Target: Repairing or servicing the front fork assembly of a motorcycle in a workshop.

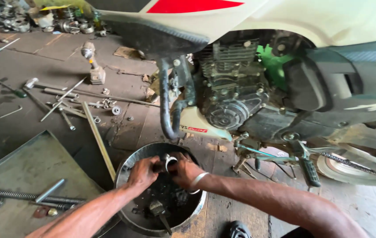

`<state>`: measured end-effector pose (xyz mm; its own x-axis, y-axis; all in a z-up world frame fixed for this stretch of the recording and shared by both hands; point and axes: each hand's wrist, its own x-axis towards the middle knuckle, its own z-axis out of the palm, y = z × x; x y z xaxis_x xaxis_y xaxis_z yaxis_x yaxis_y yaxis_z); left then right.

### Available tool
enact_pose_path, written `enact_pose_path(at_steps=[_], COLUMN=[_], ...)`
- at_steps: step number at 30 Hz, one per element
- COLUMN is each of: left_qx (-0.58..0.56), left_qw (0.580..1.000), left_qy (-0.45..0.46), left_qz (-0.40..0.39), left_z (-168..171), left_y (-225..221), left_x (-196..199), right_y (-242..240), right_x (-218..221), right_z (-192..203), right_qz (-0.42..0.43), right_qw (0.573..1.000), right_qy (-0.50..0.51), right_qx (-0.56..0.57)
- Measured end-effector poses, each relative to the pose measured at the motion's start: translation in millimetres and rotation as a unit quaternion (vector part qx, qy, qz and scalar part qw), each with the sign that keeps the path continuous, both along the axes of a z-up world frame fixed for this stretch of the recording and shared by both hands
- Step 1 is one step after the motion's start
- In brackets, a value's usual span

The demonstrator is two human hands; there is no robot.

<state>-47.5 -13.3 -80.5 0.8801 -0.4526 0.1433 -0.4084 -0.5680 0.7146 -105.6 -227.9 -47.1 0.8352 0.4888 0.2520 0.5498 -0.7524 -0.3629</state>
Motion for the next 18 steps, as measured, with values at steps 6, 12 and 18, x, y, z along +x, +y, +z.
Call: enact_pose_path(at_steps=[6, 12, 18], left_qx=[0.062, 0.120, 0.018], left_qw=[0.984, 0.982, 0.992], left_qy=[-0.139, -0.131, -0.122], left_qz=[-0.091, -0.063, -0.039], left_z=[-30, 15, 1], left_y=[-4, -14, -7], left_x=[32, 32, 32], right_y=[-15, 5, 4], right_x=[9, 4, 20], right_z=[27, 56, 39], right_qz=[0.060, -0.138, -0.312], right_qw=[0.940, 0.921, 0.728], right_qy=[-0.005, 0.264, 0.539], right_qx=[-0.336, -0.253, 0.286])
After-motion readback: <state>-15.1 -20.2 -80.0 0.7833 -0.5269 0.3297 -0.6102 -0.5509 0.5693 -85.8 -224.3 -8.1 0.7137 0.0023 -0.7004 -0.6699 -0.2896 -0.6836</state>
